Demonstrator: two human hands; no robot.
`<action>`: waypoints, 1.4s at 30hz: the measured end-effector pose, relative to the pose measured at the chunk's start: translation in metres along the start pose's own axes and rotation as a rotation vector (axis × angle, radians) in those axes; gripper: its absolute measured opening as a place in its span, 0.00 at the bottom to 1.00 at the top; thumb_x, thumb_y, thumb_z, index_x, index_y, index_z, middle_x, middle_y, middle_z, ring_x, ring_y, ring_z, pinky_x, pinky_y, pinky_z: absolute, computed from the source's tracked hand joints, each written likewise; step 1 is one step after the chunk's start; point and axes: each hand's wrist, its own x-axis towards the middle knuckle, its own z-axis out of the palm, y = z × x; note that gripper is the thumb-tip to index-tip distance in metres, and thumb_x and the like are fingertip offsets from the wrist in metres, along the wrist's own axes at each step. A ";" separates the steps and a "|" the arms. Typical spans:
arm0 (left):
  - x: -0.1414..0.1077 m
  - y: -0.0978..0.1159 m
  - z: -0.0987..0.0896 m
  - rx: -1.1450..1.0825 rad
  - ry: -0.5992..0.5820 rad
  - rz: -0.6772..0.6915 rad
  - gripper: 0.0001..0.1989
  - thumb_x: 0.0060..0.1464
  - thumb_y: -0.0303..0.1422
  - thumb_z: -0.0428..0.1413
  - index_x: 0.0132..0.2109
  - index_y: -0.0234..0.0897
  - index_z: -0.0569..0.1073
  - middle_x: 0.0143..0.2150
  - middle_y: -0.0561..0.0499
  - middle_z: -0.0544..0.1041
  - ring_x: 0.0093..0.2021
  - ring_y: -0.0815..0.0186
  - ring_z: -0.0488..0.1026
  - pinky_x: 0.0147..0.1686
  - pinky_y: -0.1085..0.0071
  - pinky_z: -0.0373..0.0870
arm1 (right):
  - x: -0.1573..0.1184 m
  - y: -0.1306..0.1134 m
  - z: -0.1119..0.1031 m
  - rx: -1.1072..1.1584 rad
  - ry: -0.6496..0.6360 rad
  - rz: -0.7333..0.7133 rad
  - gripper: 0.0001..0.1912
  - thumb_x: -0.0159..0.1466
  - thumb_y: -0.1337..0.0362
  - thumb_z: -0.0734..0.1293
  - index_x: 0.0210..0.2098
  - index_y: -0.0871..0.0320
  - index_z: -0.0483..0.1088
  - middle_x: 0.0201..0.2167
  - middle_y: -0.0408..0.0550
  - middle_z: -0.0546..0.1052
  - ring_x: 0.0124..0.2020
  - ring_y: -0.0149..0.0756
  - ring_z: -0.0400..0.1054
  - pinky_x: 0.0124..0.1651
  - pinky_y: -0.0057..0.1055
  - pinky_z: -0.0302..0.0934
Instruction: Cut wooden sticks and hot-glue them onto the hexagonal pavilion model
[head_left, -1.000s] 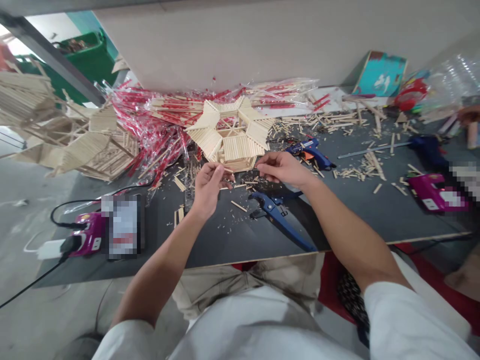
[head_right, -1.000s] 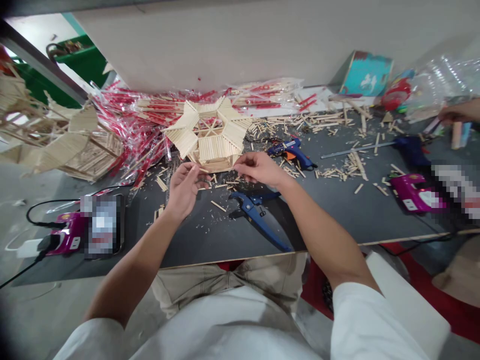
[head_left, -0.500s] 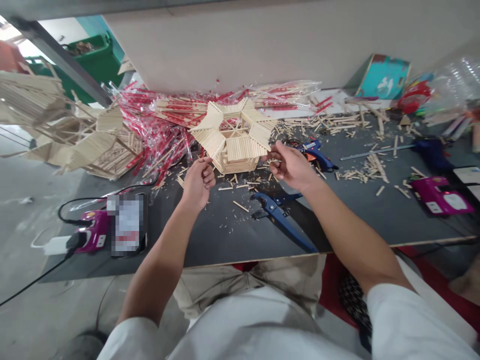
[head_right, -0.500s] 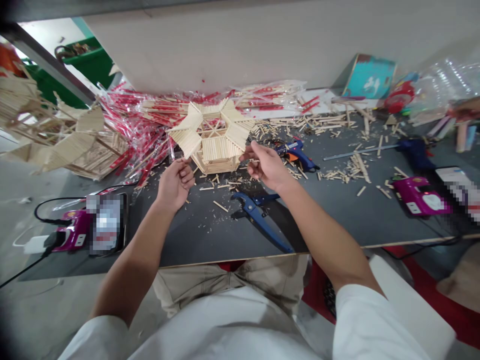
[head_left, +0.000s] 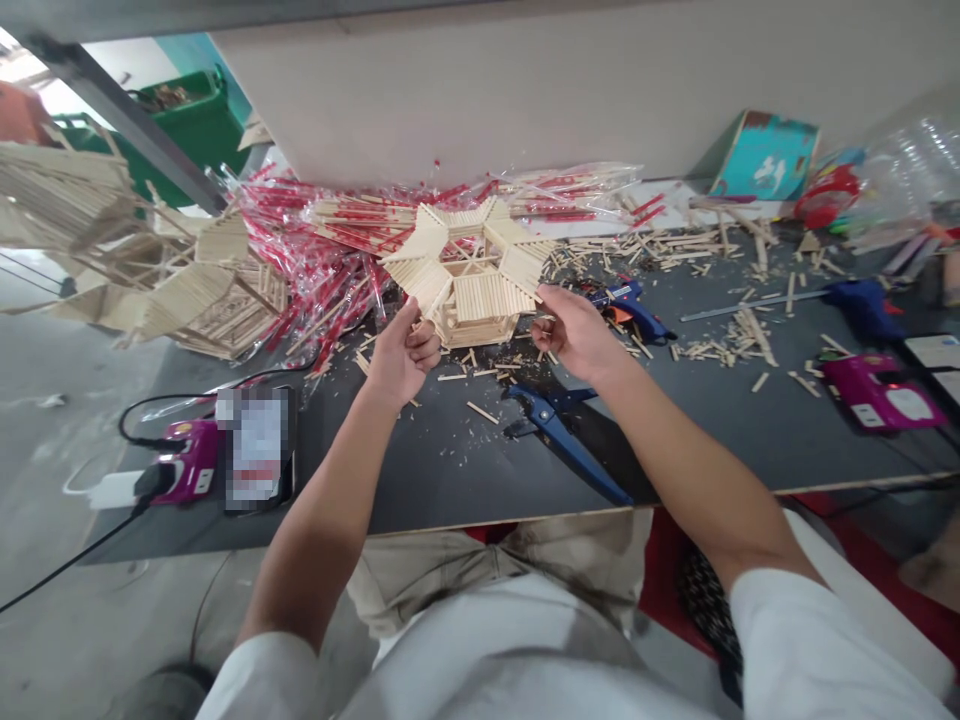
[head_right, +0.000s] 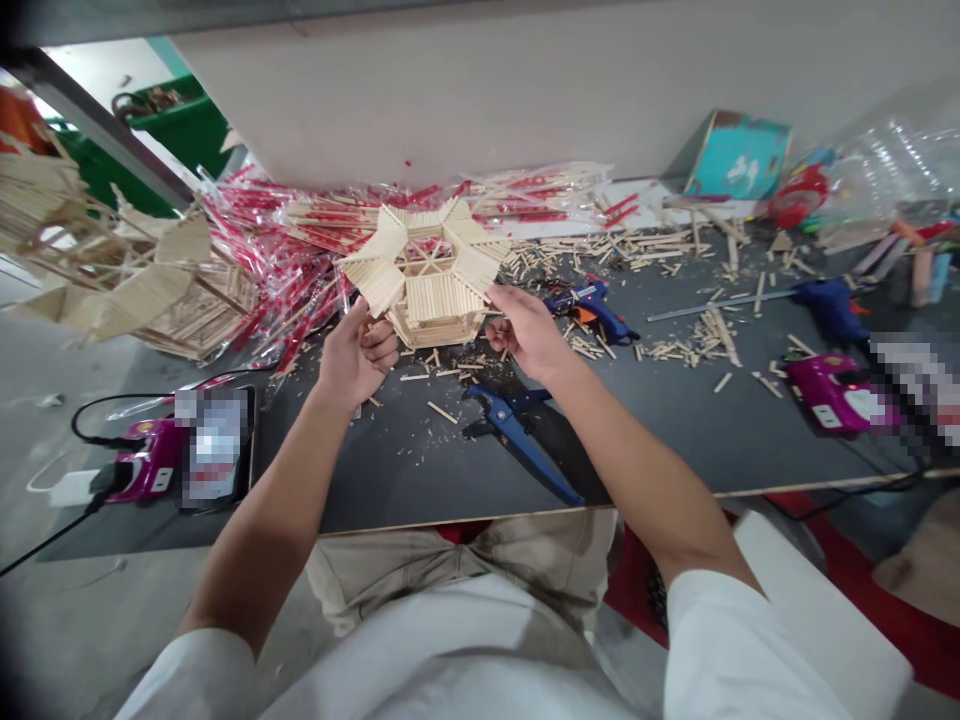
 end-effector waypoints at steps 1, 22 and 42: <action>0.001 0.000 0.000 -0.013 -0.013 -0.010 0.21 0.63 0.40 0.64 0.31 0.40 0.60 0.22 0.63 0.50 0.17 0.77 0.49 0.17 0.76 0.47 | 0.000 -0.001 0.001 -0.013 0.005 -0.006 0.28 0.48 0.47 0.85 0.37 0.53 0.72 0.29 0.37 0.71 0.23 0.24 0.67 0.18 0.24 0.56; -0.019 0.015 -0.017 0.480 -0.012 0.014 0.21 0.46 0.34 0.72 0.39 0.37 0.67 0.25 0.63 0.61 0.19 0.81 0.49 0.19 0.80 0.45 | -0.005 -0.018 -0.025 -0.207 -0.247 0.002 0.27 0.44 0.60 0.87 0.37 0.56 0.72 0.28 0.39 0.76 0.23 0.27 0.67 0.23 0.25 0.61; -0.017 0.012 -0.023 0.450 -0.005 0.020 0.18 0.46 0.30 0.69 0.39 0.38 0.68 0.25 0.63 0.61 0.18 0.80 0.49 0.19 0.80 0.48 | 0.000 -0.016 -0.041 -0.397 -0.366 -0.079 0.23 0.49 0.57 0.86 0.37 0.54 0.76 0.35 0.43 0.78 0.34 0.34 0.71 0.33 0.30 0.66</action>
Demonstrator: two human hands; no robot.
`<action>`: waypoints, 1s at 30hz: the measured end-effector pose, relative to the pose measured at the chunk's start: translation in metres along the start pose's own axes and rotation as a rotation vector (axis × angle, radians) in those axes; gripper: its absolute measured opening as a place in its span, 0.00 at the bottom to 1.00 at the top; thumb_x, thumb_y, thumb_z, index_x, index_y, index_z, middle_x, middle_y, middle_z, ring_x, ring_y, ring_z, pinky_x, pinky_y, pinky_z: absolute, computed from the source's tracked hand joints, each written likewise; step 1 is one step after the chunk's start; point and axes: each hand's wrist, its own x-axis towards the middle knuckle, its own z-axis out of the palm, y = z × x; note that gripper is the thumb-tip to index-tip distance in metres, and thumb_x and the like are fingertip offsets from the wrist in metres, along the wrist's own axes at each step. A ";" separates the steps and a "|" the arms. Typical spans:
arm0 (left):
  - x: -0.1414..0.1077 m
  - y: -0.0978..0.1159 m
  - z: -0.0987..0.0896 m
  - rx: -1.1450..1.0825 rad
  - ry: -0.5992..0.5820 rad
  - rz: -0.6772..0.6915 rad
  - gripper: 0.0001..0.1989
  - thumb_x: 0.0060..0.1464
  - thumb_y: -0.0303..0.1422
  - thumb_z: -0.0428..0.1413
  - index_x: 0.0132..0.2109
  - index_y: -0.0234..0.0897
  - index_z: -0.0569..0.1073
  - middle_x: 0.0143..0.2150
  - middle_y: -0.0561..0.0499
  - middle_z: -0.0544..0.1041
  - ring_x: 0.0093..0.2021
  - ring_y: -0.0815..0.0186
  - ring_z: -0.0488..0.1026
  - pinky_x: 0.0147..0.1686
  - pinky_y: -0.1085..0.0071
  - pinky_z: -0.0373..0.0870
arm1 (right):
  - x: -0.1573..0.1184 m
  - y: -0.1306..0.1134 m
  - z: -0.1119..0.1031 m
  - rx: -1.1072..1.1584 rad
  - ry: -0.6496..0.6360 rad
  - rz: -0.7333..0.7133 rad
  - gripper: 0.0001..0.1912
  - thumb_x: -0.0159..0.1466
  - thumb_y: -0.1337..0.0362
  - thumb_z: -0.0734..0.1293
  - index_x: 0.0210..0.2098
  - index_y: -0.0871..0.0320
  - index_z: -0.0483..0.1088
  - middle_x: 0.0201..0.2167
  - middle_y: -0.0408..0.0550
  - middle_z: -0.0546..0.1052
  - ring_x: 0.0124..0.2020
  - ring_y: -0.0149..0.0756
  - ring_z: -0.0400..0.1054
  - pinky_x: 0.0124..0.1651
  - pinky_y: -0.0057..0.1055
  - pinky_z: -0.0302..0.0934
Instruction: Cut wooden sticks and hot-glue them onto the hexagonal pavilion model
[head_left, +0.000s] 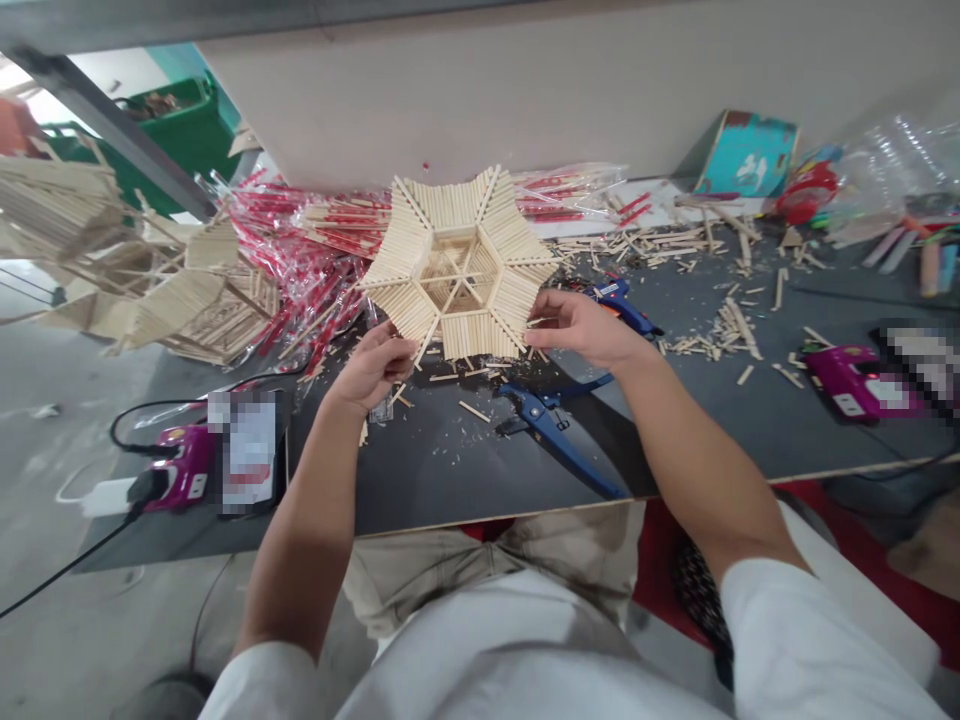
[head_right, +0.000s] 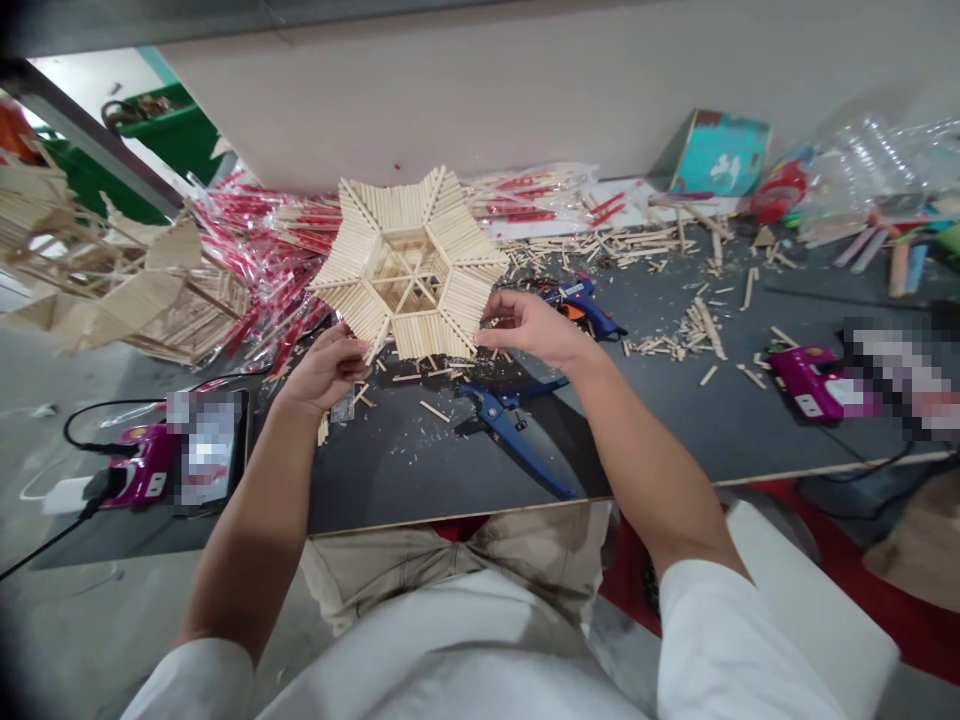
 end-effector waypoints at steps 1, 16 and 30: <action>0.000 0.000 0.000 -0.002 0.002 0.003 0.18 0.46 0.30 0.69 0.39 0.38 0.68 0.25 0.63 0.61 0.18 0.80 0.49 0.19 0.80 0.47 | -0.001 -0.001 0.000 -0.006 0.000 0.001 0.22 0.49 0.57 0.86 0.36 0.54 0.76 0.34 0.43 0.78 0.34 0.34 0.71 0.32 0.30 0.66; -0.001 0.000 0.003 -0.014 0.021 -0.011 0.19 0.45 0.31 0.70 0.37 0.39 0.66 0.24 0.64 0.59 0.18 0.80 0.49 0.19 0.80 0.46 | -0.001 0.001 0.002 0.019 -0.015 -0.032 0.22 0.52 0.56 0.85 0.39 0.54 0.75 0.35 0.43 0.78 0.31 0.33 0.72 0.30 0.30 0.65; 0.001 -0.001 0.026 -0.198 0.060 -0.032 0.28 0.50 0.41 0.71 0.29 0.40 0.56 0.23 0.63 0.51 0.18 0.80 0.47 0.17 0.80 0.42 | 0.007 0.001 0.017 0.246 0.213 0.053 0.27 0.52 0.46 0.84 0.42 0.53 0.75 0.22 0.36 0.68 0.25 0.31 0.66 0.28 0.30 0.60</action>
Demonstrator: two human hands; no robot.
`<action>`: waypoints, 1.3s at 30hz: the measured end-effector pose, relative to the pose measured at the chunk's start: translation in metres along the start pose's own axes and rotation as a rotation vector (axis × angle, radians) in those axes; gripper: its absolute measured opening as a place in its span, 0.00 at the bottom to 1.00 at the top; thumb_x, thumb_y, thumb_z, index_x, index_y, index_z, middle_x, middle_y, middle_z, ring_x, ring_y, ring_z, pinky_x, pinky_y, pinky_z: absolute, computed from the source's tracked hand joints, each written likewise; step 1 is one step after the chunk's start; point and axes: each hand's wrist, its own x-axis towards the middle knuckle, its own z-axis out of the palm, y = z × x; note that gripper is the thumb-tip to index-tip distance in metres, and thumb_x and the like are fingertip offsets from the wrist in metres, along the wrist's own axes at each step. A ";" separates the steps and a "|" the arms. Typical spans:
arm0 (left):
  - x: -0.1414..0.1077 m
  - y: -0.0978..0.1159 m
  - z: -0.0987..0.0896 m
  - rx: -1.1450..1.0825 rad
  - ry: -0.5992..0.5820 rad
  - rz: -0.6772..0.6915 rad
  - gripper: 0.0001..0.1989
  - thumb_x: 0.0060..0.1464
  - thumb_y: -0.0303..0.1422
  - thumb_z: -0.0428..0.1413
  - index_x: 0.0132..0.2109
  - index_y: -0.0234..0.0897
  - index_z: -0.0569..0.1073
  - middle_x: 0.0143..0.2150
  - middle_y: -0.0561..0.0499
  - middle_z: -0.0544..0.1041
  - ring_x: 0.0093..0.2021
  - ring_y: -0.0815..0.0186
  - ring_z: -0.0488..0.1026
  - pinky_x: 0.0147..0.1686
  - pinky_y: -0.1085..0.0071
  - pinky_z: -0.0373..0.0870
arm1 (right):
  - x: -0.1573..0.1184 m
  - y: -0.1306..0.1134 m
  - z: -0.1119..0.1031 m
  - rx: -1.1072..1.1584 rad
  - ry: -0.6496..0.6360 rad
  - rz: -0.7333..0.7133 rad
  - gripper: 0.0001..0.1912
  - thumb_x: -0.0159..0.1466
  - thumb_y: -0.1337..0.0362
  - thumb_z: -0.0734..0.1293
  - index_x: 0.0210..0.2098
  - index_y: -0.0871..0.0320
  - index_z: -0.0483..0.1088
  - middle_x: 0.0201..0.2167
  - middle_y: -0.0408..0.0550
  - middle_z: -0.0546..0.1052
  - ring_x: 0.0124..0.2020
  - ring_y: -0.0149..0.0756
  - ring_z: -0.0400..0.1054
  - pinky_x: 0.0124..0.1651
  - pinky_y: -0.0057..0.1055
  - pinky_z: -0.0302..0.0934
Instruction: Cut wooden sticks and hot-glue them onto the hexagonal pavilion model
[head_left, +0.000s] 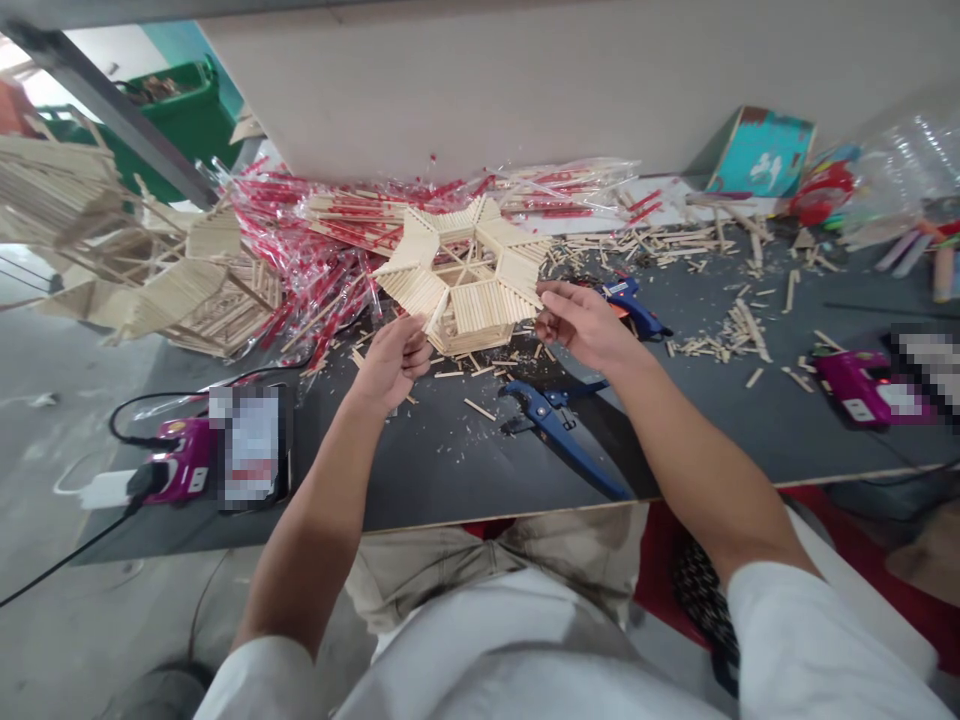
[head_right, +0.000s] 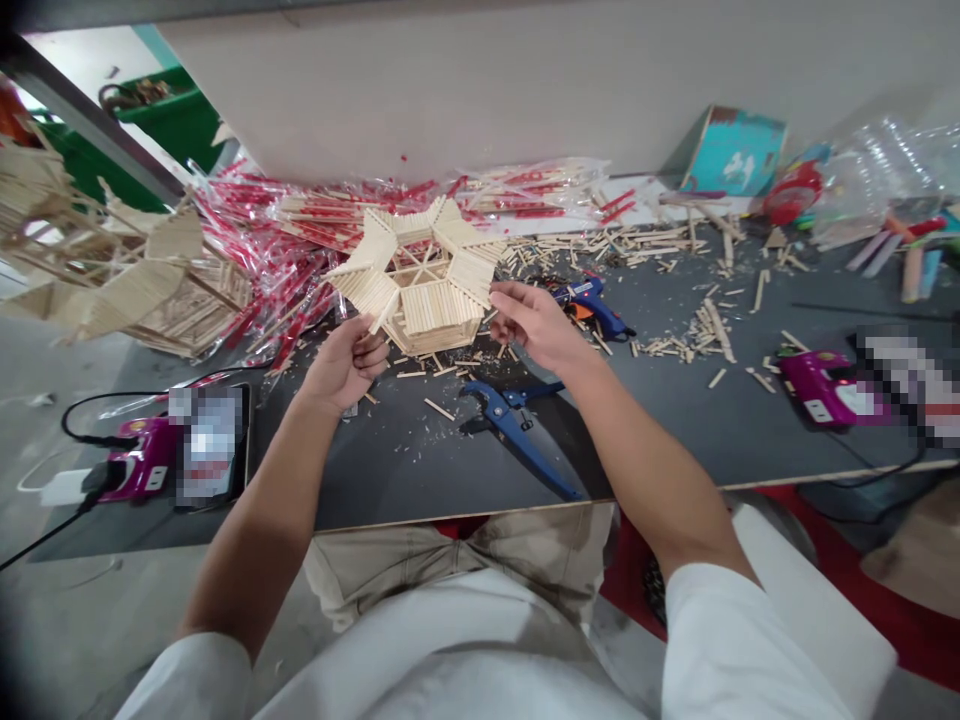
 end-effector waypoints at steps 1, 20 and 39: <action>0.000 -0.001 0.002 -0.006 0.000 0.010 0.29 0.51 0.41 0.71 0.29 0.39 0.56 0.23 0.63 0.51 0.19 0.80 0.47 0.17 0.80 0.43 | 0.000 0.000 0.001 0.000 0.011 -0.003 0.28 0.52 0.45 0.84 0.43 0.52 0.75 0.22 0.37 0.67 0.25 0.32 0.66 0.28 0.31 0.59; -0.001 -0.011 0.009 0.236 0.102 0.140 0.33 0.54 0.61 0.66 0.32 0.42 0.57 0.25 0.61 0.51 0.19 0.77 0.46 0.18 0.74 0.38 | 0.001 0.004 0.005 -0.049 0.048 -0.081 0.27 0.54 0.46 0.82 0.44 0.51 0.71 0.28 0.40 0.78 0.23 0.32 0.67 0.29 0.33 0.59; 0.002 -0.029 -0.011 1.246 0.275 0.404 0.07 0.64 0.34 0.61 0.36 0.39 0.76 0.30 0.47 0.73 0.35 0.56 0.71 0.36 0.68 0.58 | -0.008 0.016 -0.001 -1.087 0.420 -0.741 0.23 0.78 0.48 0.61 0.29 0.52 0.67 0.20 0.42 0.66 0.23 0.34 0.62 0.33 0.37 0.55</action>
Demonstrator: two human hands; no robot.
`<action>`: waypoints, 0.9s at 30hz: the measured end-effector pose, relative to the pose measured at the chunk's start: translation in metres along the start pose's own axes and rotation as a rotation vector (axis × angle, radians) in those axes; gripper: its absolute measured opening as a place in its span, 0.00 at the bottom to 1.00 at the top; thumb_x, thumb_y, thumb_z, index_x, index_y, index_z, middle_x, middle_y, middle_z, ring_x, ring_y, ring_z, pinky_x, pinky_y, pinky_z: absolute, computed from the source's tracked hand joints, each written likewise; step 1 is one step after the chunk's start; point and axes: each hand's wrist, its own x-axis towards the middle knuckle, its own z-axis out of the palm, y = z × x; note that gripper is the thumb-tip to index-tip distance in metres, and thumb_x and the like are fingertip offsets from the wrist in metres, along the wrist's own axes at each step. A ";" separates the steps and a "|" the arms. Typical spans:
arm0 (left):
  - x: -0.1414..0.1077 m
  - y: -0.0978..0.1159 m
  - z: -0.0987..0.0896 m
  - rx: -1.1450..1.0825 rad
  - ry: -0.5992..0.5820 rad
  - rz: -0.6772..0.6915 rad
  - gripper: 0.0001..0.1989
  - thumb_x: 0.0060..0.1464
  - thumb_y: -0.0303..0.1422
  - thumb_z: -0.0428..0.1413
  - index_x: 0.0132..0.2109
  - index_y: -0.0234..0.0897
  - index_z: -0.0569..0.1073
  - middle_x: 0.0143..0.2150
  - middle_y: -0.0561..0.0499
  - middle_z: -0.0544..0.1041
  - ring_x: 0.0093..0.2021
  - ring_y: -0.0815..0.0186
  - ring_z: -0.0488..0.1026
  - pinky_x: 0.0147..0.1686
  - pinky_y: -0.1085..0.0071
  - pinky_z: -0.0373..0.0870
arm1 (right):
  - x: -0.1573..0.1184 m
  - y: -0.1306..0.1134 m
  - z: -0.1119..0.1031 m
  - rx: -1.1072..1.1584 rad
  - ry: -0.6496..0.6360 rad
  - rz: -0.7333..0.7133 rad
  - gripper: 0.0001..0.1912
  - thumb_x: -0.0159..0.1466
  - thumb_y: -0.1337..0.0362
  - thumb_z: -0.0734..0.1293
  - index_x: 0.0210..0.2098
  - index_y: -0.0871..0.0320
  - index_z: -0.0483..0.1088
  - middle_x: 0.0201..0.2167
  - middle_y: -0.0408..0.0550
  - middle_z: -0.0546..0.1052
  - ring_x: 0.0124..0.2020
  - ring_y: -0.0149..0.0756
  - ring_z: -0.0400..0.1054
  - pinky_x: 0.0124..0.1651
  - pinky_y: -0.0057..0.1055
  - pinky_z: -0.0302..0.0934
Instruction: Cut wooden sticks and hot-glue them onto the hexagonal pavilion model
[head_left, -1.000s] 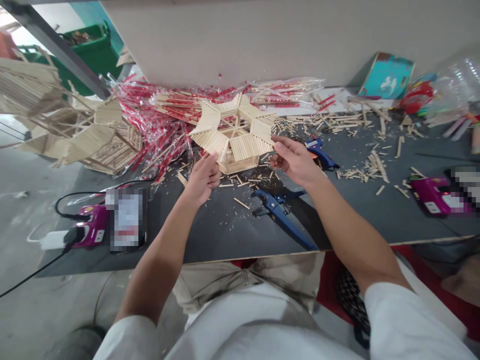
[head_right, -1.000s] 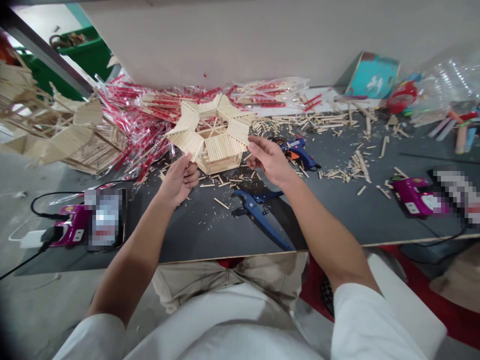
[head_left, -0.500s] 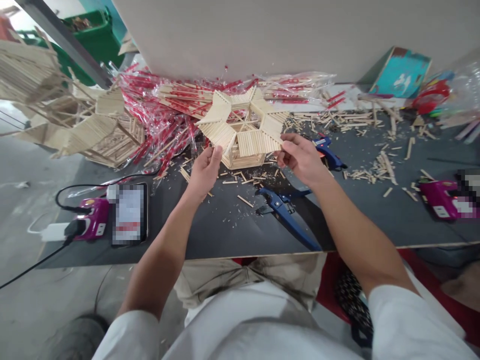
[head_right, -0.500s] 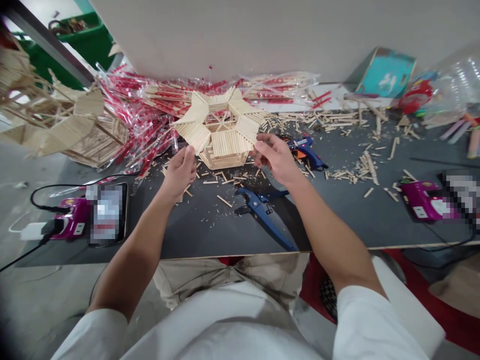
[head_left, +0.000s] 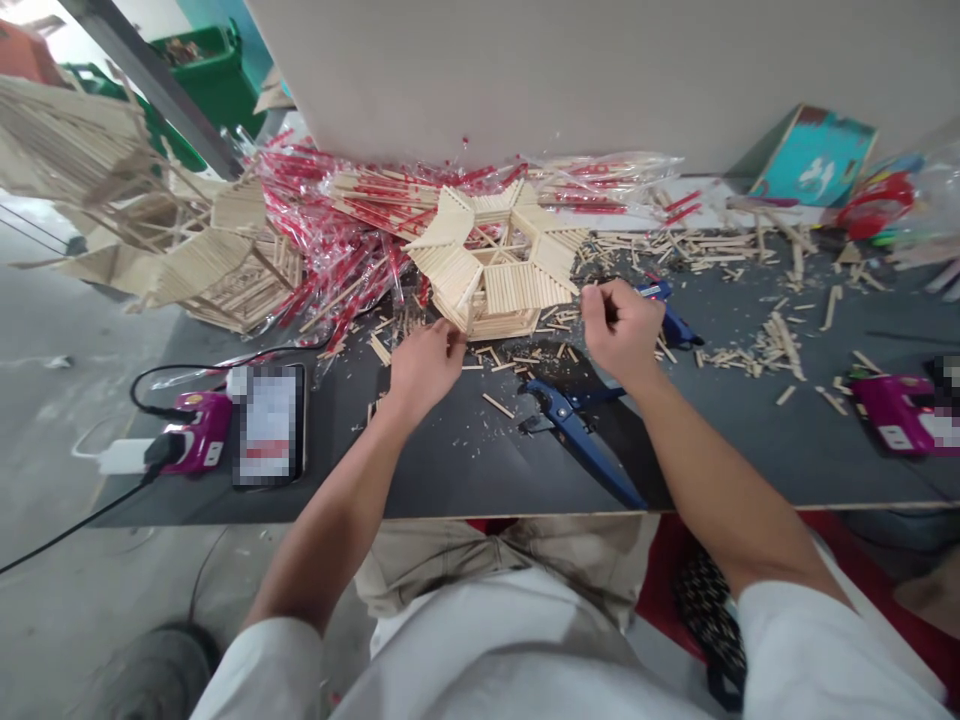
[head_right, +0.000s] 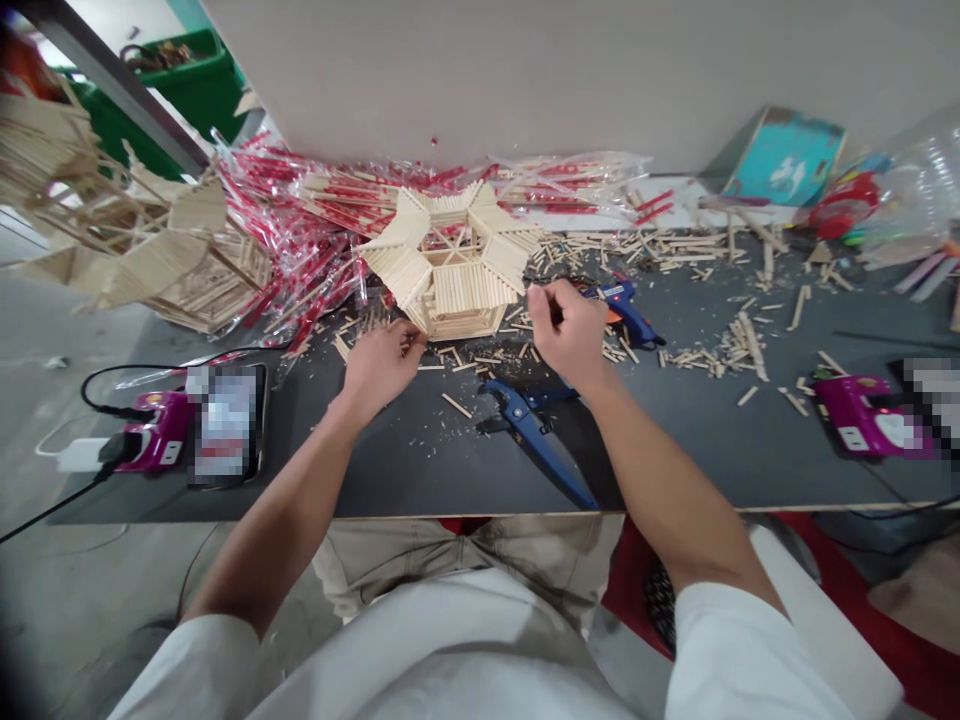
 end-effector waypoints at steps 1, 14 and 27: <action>0.000 0.001 -0.001 0.101 -0.024 0.033 0.07 0.66 0.35 0.59 0.39 0.39 0.78 0.33 0.45 0.77 0.40 0.53 0.74 0.39 0.66 0.63 | -0.001 0.002 0.002 -0.017 0.023 -0.049 0.22 0.78 0.50 0.61 0.30 0.52 0.67 0.20 0.42 0.66 0.22 0.34 0.63 0.32 0.36 0.55; 0.036 -0.026 -0.070 0.423 0.052 -0.055 0.13 0.64 0.37 0.54 0.47 0.40 0.81 0.45 0.45 0.84 0.46 0.54 0.80 0.48 0.60 0.72 | -0.002 0.026 0.018 0.157 0.089 -0.262 0.10 0.76 0.66 0.58 0.42 0.52 0.69 0.36 0.48 0.77 0.33 0.38 0.72 0.39 0.39 0.67; 0.164 -0.067 -0.077 0.543 -0.008 -0.033 0.21 0.63 0.39 0.55 0.60 0.40 0.77 0.67 0.38 0.71 0.62 0.43 0.70 0.61 0.49 0.67 | -0.008 0.022 0.026 0.185 0.027 -0.368 0.14 0.65 0.78 0.61 0.39 0.52 0.70 0.38 0.49 0.77 0.39 0.40 0.74 0.40 0.37 0.68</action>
